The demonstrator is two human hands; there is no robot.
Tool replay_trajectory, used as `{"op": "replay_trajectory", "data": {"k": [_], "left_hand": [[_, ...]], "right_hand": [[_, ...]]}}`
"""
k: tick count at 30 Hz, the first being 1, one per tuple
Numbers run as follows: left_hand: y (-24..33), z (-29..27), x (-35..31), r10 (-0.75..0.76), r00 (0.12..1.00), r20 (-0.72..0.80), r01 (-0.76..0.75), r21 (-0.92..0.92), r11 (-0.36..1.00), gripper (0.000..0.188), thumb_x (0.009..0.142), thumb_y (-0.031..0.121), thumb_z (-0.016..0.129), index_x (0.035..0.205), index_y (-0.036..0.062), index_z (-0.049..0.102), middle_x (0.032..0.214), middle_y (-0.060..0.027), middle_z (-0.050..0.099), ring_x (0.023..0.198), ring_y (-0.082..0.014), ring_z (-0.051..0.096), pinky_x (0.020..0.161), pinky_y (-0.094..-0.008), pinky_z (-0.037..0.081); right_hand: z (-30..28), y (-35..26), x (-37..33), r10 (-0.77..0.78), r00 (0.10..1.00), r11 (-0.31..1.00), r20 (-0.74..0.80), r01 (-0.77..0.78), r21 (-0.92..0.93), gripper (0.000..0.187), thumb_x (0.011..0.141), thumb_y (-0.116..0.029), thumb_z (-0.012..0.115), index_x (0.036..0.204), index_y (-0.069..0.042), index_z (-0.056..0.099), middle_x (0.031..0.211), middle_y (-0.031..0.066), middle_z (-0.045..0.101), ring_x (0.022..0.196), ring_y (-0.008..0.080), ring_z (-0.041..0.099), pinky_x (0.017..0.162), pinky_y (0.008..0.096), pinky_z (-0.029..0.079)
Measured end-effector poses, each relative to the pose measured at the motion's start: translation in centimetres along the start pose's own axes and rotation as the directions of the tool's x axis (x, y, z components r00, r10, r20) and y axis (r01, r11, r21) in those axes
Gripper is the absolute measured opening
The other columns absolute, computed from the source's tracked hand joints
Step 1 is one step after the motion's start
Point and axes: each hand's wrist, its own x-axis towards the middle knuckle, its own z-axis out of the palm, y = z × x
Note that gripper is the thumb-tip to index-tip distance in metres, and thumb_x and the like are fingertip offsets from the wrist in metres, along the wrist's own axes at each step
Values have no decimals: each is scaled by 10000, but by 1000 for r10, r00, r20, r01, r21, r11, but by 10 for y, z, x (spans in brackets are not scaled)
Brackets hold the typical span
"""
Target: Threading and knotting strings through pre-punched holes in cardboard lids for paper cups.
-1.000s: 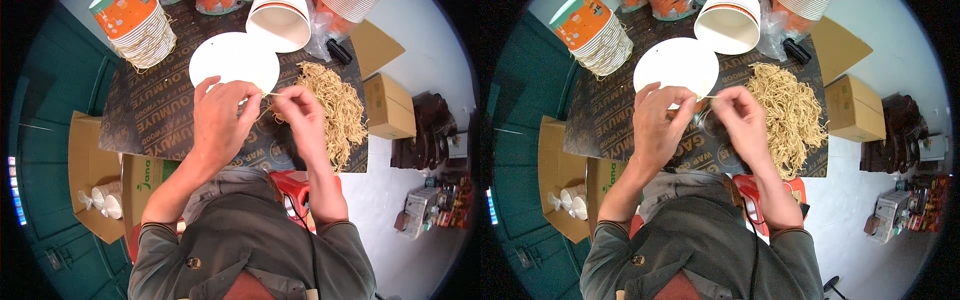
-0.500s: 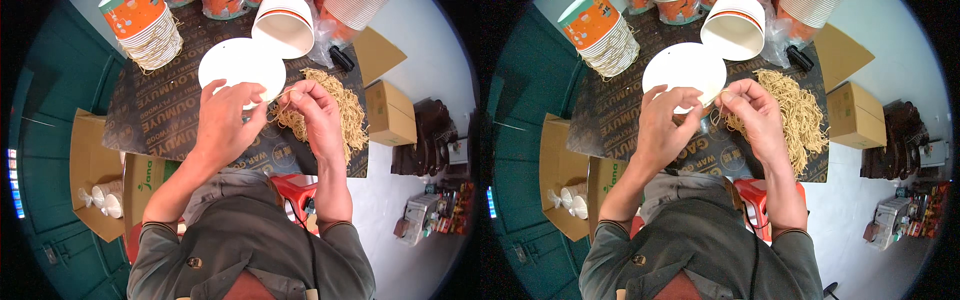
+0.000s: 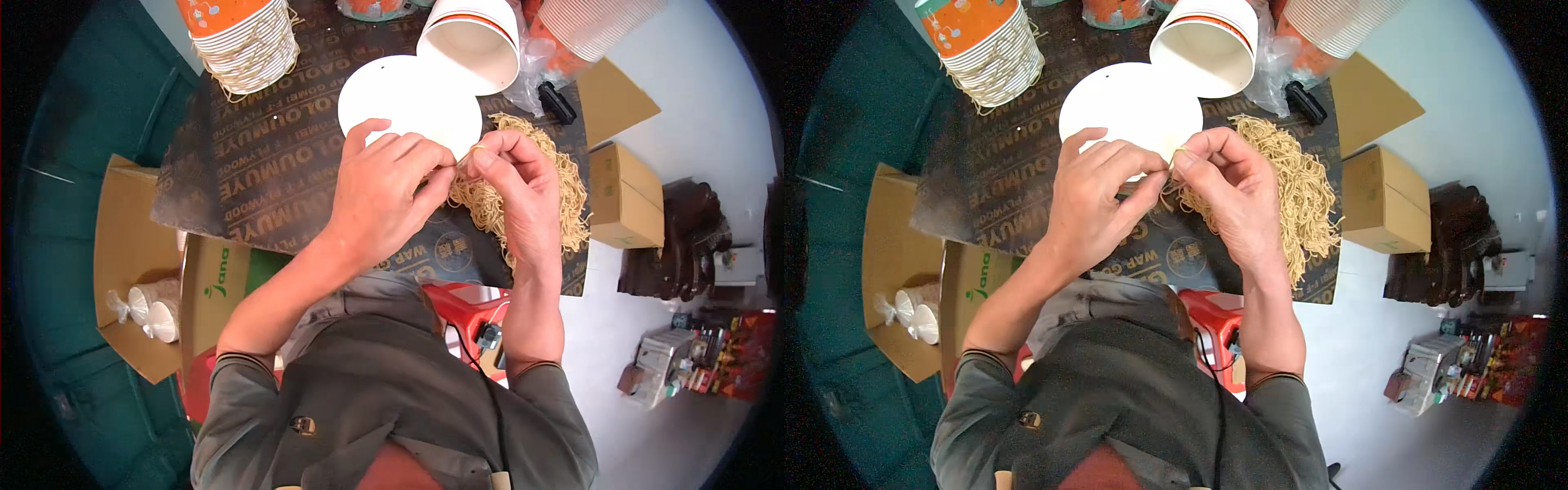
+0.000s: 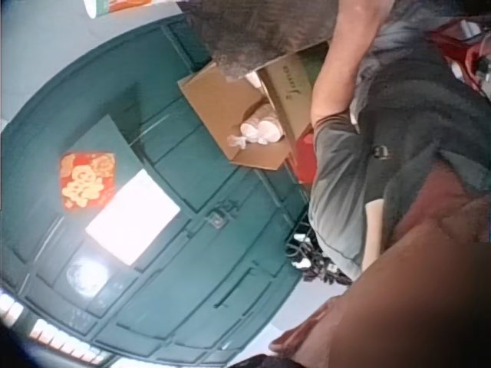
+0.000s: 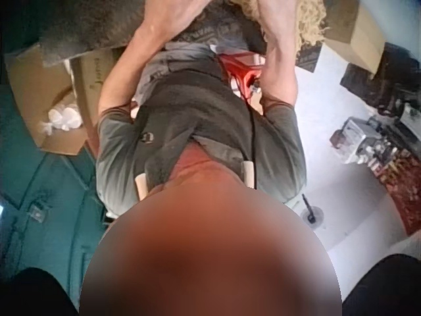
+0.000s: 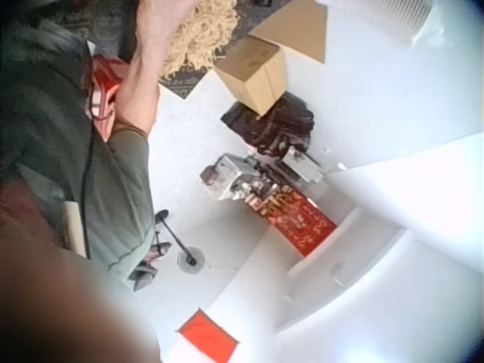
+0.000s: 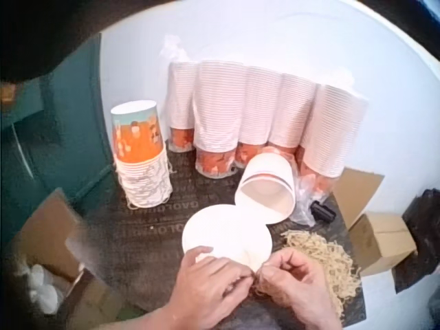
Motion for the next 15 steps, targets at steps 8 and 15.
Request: {"op": "replay_trajectory", "data": {"k": [8,15], "left_hand": [[2,4,-4,-74,997,-19,73,-21,997,95,930,150,815,1008,156,762,943,6,757,893,-210,734,1185,-482,409],[-1,6,-5,-66,997,-46,65,-17,998,73,929,173,786,961,143,728,916,-16,734,943,-226,729,1193,-513,414]], "right_hand": [[-1,1,1,-4,1000,996,5,4,-88,67,1041,-78,763,1062,-28,724,960,7,735,905,76,666,870,251,529],[-2,-5,6,-11,997,991,81,0,135,77,1054,-86,740,1059,-15,711,933,51,707,891,150,652,893,310,513]]}}
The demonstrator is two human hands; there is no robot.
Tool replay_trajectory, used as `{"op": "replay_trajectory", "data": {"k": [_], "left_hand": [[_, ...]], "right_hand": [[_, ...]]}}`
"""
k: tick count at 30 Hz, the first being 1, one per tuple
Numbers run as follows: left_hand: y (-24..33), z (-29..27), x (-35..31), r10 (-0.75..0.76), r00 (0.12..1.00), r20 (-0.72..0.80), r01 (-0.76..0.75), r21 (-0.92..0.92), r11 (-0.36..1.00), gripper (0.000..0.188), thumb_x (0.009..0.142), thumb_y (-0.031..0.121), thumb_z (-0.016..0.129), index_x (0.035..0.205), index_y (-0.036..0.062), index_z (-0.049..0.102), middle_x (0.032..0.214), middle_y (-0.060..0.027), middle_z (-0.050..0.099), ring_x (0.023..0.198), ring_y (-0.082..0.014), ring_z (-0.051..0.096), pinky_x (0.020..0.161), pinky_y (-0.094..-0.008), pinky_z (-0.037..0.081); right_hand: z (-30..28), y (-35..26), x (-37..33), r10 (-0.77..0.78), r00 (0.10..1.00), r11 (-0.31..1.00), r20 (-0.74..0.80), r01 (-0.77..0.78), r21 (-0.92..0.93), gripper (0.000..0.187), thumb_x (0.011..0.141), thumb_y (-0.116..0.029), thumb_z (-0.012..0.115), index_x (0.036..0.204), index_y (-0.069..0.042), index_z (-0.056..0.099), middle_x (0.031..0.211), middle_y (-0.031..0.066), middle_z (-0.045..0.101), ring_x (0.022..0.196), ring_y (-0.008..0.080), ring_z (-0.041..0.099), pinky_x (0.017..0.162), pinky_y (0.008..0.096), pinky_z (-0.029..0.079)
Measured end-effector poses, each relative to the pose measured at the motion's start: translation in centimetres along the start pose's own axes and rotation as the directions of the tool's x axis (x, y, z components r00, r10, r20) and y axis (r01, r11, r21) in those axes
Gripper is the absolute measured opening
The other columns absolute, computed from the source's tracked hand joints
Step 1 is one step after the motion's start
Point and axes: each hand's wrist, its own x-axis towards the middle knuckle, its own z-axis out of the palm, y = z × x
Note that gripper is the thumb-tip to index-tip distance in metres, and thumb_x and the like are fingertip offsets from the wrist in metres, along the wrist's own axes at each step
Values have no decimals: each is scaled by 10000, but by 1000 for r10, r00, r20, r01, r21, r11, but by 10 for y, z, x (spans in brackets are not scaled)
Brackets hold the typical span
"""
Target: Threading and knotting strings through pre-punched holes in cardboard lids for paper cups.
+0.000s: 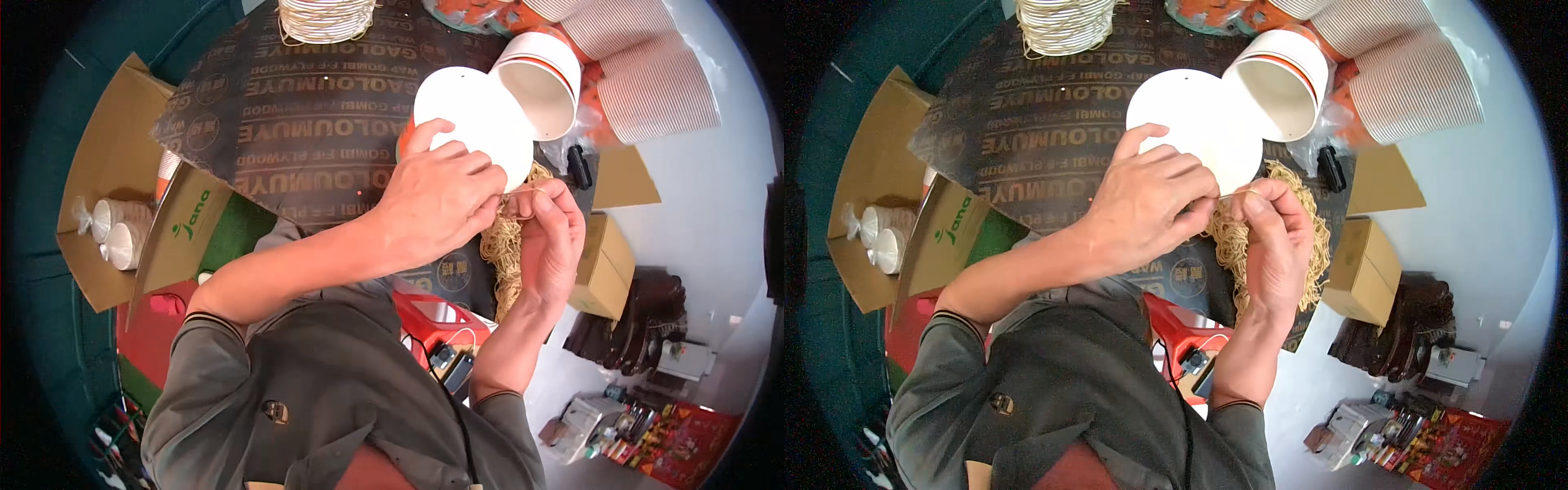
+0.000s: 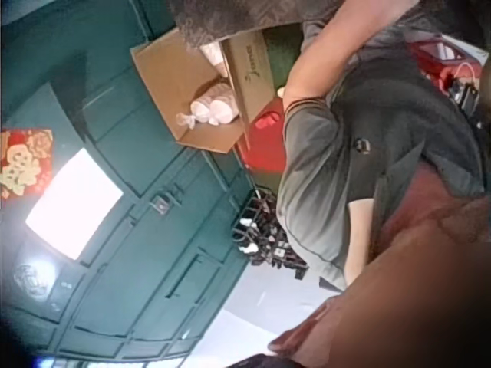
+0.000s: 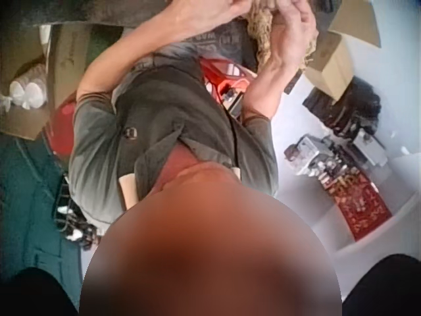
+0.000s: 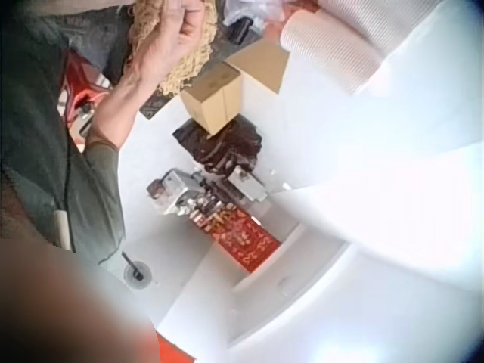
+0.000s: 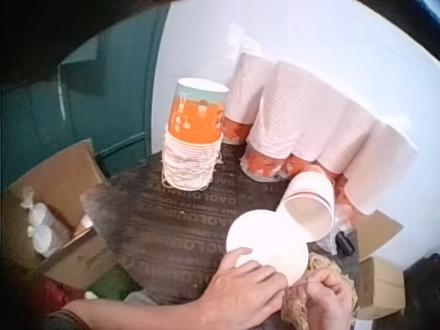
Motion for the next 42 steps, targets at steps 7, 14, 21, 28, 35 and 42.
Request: {"op": "replay_trajectory", "data": {"k": [7,14,21,28,35,42], "left_hand": [[-22,-17,4,-41,998,-40,45,106,993,91,949,137,789,1013,118,726,962,-36,748,923,-255,738,1030,-444,485],[-32,-29,7,-34,998,-45,41,174,984,86,960,141,793,1026,111,748,984,-39,762,921,-278,735,925,-427,504],[-20,-26,13,-60,998,-7,60,122,991,117,987,171,768,1068,89,751,926,-117,786,862,-333,760,832,-482,540],[9,-52,-4,-64,998,11,64,-123,990,193,981,199,831,1061,96,688,968,-111,761,939,-355,733,853,-474,563],[1,-91,22,-345,933,100,310,-707,635,544,979,112,857,1470,15,641,1121,-51,787,940,-124,702,867,-315,573],[-10,-99,31,-336,932,136,334,-681,651,126,1099,86,720,1165,-15,755,1048,0,749,914,-63,666,828,-243,544]], "right_hand": [[8,-24,12,-6,996,999,86,10,-48,318,1079,-65,690,1387,10,669,929,67,712,781,153,684,722,285,572],[21,-101,15,-101,960,983,259,137,-125,265,1070,-154,691,1219,66,694,904,148,698,634,161,635,555,269,515],[69,-151,21,-96,951,979,294,143,-144,548,1088,-40,537,1627,55,530,1455,316,664,1091,349,774,841,469,723],[89,-116,61,-322,900,913,295,377,-155,393,1069,72,653,1460,64,683,1361,179,744,1185,260,793,958,372,698],[79,-96,69,-383,882,837,276,457,-299,236,1033,35,751,1262,10,800,1101,74,778,993,135,767,857,277,623],[81,-89,73,-519,703,445,485,707,-549,141,1006,-104,798,1092,5,817,960,109,765,840,225,761,752,351,600]]}}
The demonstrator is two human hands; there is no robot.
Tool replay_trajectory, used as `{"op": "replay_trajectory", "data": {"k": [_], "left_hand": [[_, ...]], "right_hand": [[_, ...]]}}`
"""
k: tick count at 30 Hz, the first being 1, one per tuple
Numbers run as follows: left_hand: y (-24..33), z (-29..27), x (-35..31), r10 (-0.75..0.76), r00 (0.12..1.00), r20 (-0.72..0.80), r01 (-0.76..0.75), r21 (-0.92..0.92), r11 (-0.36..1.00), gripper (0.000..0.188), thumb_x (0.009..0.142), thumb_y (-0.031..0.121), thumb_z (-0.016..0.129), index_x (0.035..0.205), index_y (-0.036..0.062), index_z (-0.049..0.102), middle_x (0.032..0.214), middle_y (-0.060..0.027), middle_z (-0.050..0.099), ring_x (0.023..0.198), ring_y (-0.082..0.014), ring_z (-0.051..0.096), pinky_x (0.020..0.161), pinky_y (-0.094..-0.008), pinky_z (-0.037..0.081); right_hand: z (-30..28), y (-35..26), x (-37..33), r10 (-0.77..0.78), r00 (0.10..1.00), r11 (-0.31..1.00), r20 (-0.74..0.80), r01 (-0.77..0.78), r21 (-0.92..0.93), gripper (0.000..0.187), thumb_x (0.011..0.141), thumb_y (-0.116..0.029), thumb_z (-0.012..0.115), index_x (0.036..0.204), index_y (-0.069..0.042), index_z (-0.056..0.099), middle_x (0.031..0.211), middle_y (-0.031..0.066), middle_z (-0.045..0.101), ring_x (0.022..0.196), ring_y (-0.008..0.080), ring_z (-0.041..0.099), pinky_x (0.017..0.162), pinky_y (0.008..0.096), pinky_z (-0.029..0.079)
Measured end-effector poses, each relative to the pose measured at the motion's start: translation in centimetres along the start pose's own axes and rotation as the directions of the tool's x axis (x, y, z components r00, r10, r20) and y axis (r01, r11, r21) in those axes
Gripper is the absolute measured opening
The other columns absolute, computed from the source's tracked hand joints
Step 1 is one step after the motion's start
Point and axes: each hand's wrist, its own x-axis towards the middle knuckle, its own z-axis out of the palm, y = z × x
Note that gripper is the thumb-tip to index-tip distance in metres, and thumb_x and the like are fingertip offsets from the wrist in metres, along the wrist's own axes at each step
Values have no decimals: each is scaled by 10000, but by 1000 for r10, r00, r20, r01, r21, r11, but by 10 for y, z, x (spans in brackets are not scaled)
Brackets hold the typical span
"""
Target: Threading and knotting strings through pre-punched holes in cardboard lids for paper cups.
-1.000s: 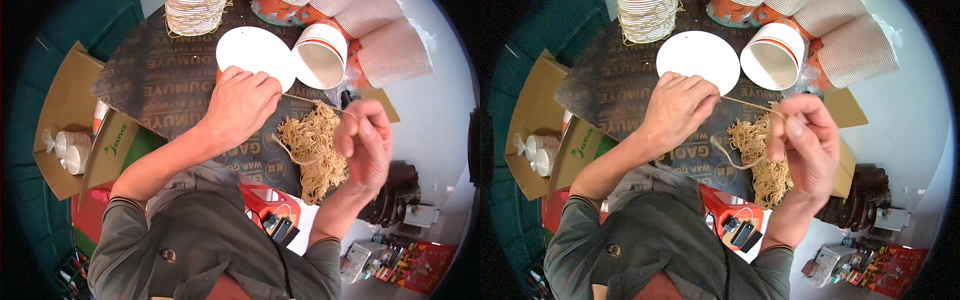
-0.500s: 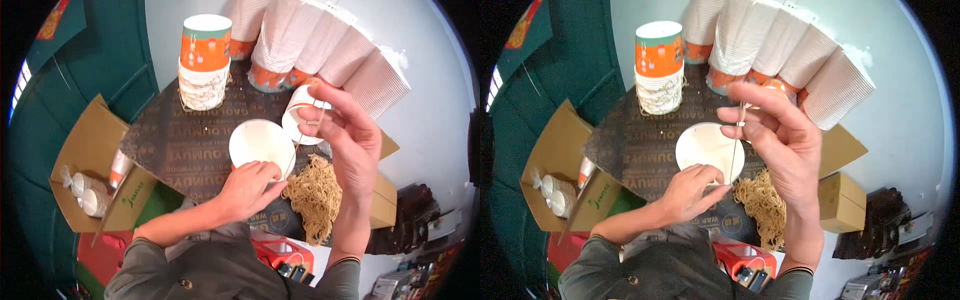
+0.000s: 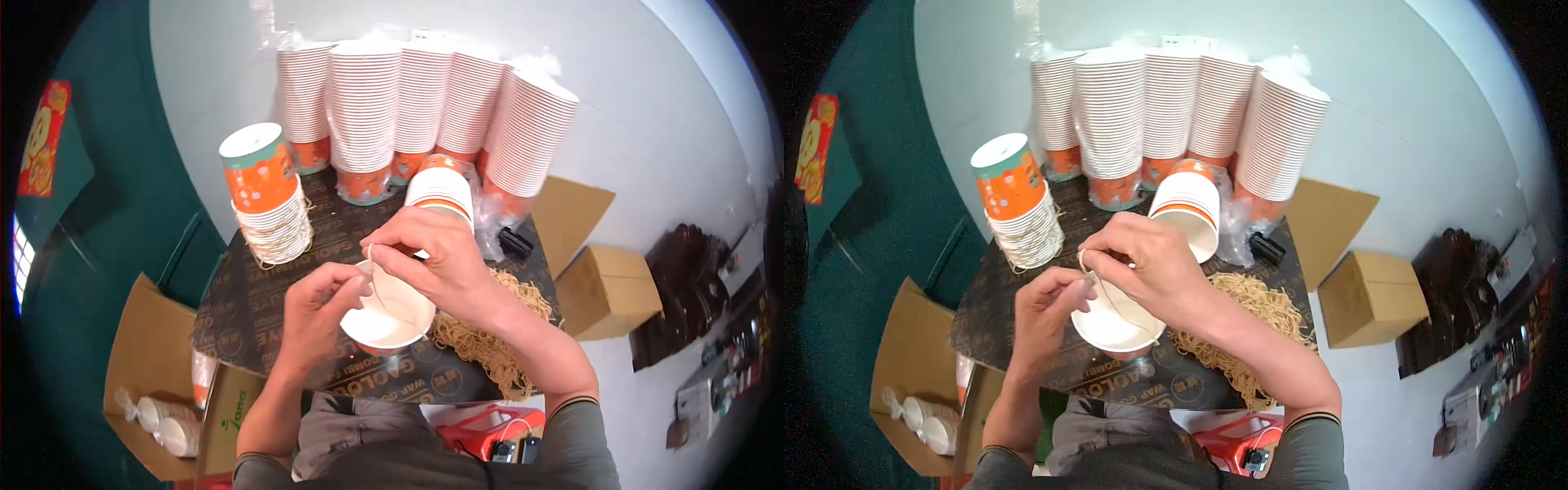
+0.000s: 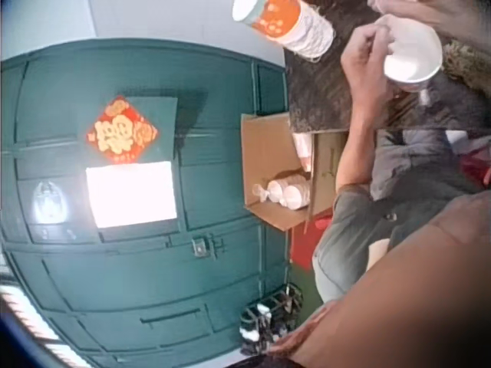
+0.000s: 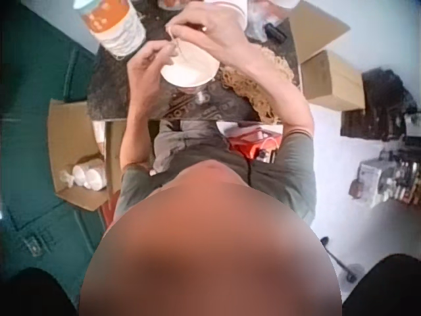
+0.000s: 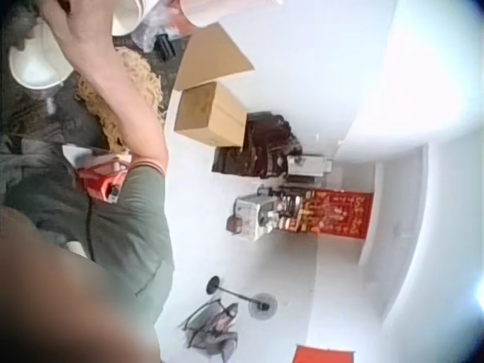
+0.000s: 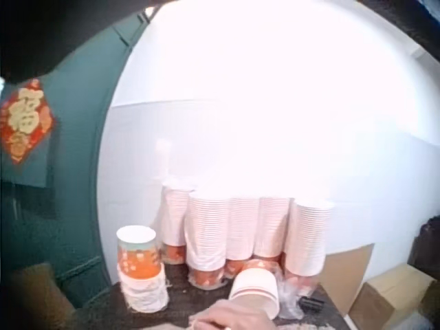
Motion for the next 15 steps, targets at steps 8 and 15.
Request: {"op": "replay_trajectory", "data": {"k": [8,15], "left_hand": [[1,-12,7,-9,996,-88,16,75,997,92,1105,95,729,1116,8,760,913,31,760,787,-21,631,716,-217,508],[13,-4,12,-87,996,34,78,218,973,105,1076,88,757,1029,-4,778,808,5,734,757,-48,652,695,-228,507]], "right_hand": [[-10,20,-24,47,997,932,69,-19,-361,414,993,-171,767,1374,-31,685,1341,195,666,1270,404,660,1064,500,559],[17,20,-44,26,994,993,103,-37,108,236,1037,-116,789,1258,-34,781,1142,120,760,1081,294,753,940,401,601]]}}
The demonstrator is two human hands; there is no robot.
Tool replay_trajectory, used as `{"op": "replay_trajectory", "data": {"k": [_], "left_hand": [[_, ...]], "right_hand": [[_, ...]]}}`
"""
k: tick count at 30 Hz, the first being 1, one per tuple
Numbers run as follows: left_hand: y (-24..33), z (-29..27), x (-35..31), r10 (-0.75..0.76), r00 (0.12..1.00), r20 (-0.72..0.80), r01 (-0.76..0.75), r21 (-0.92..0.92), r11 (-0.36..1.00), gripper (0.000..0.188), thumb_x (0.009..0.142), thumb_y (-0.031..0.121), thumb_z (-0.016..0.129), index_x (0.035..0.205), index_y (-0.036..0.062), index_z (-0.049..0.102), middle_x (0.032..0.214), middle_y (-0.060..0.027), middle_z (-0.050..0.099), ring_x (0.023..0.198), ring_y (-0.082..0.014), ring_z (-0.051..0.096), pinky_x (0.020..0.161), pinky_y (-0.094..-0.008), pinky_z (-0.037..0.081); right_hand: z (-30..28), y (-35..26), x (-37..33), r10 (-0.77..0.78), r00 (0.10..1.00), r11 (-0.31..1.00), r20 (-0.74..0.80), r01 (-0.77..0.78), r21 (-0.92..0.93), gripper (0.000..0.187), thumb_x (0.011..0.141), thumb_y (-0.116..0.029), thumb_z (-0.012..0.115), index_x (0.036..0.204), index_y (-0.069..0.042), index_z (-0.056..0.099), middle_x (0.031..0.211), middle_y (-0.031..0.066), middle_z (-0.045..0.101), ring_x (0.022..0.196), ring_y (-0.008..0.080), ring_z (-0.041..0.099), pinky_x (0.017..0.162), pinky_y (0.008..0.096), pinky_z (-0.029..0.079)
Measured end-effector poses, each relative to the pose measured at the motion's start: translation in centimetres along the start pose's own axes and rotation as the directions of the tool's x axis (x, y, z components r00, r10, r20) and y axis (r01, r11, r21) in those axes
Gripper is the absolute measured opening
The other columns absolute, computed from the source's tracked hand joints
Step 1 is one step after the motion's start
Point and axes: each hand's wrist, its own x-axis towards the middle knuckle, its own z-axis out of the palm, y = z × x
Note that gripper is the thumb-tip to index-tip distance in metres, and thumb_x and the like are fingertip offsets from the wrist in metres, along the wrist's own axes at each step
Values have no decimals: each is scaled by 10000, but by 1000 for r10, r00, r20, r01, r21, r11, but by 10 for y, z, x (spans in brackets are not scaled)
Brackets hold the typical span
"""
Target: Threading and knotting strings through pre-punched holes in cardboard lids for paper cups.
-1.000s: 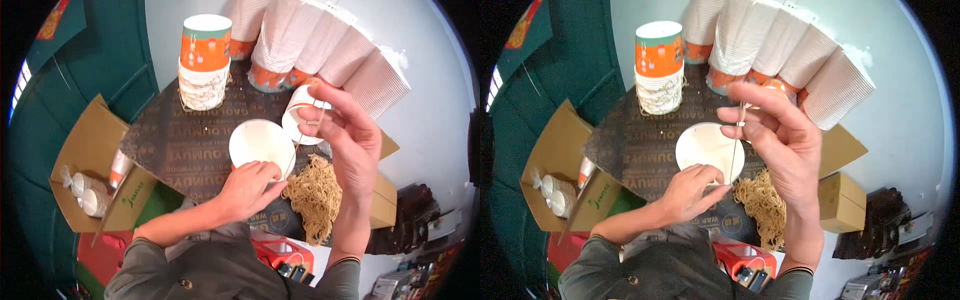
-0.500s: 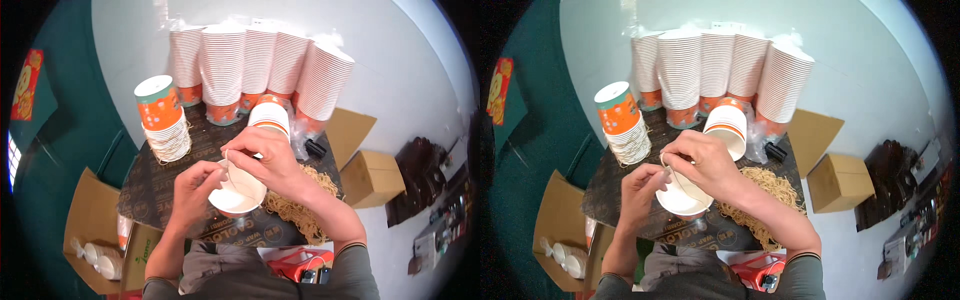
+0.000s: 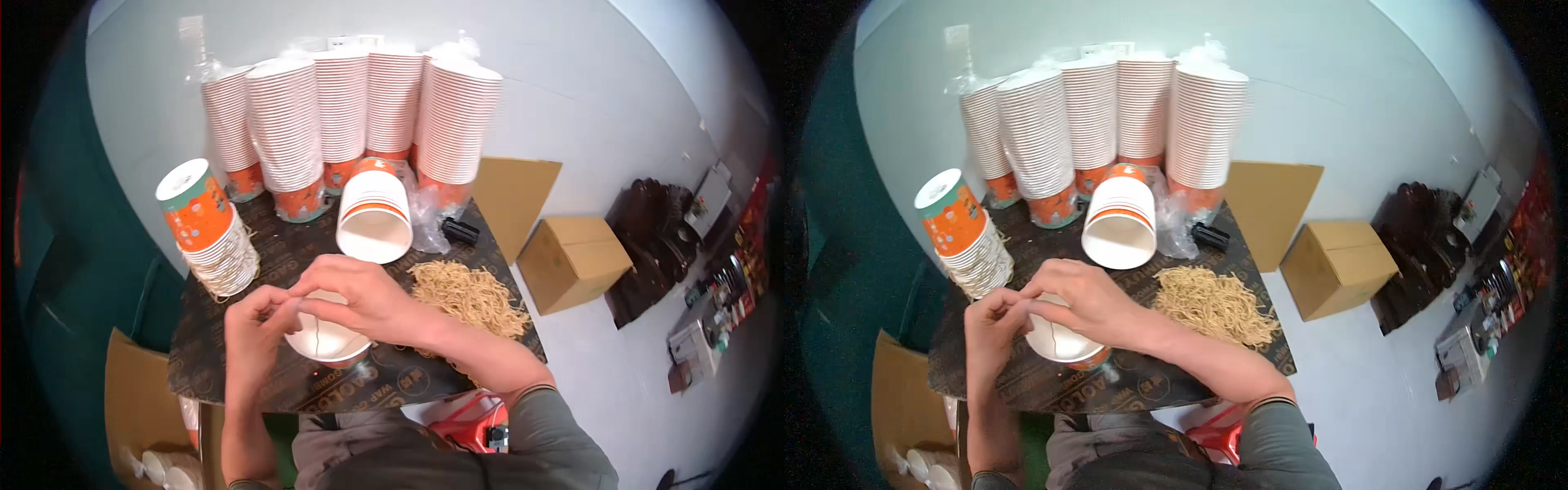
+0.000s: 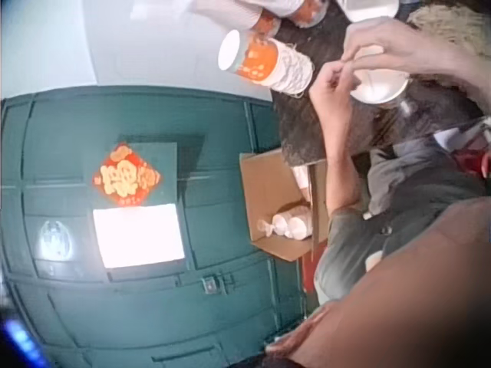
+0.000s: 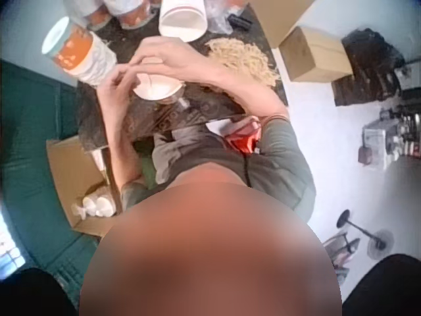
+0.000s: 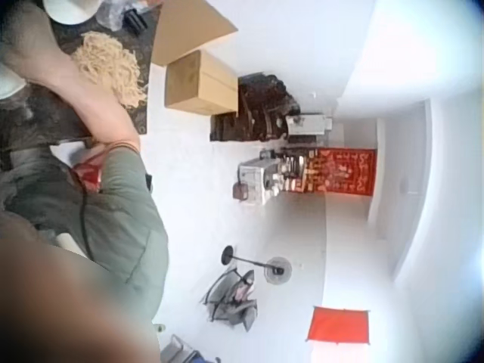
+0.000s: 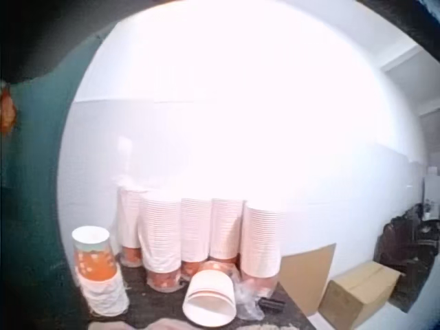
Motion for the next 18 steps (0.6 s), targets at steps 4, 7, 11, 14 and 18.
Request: {"op": "replay_trajectory", "data": {"k": [4,7,11,14,18], "left_hand": [[-3,-11,-1,-51,998,47,55,-81,995,117,1093,67,720,1022,-16,763,801,-27,736,719,-66,649,673,-224,494],[-6,-12,-2,-56,995,84,62,-72,995,120,1093,69,720,1018,-15,762,807,-33,744,717,-69,655,670,-225,498],[-6,-17,5,-67,988,139,73,-41,996,123,1089,74,732,1008,-15,759,806,-47,759,707,-71,666,664,-226,507],[-12,-24,2,-36,988,147,43,-43,998,143,1091,90,737,992,-12,747,813,-45,756,709,-73,664,663,-229,505],[-13,-29,-5,-53,997,59,53,8,999,146,1095,101,725,1002,-9,749,859,-40,753,753,-83,671,704,-245,521]], "right_hand": [[14,2,-7,-57,990,996,-132,65,61,202,1016,-78,810,1209,-27,780,1052,106,727,988,283,753,852,393,595],[20,5,-16,-17,991,998,-134,25,52,203,1008,-68,813,1204,-29,775,1059,107,724,1000,300,752,857,407,597],[24,15,-24,-92,977,996,-194,86,-41,162,957,-39,837,1095,-30,753,1037,105,711,980,319,732,825,421,587],[26,11,-23,-59,980,998,-188,63,17,136,955,-24,822,1051,-28,725,1013,95,692,952,306,715,818,414,575],[34,21,-25,257,936,904,-242,-145,402,113,1022,-80,793,1082,-4,736,1028,49,755,971,142,722,888,336,588]]}}
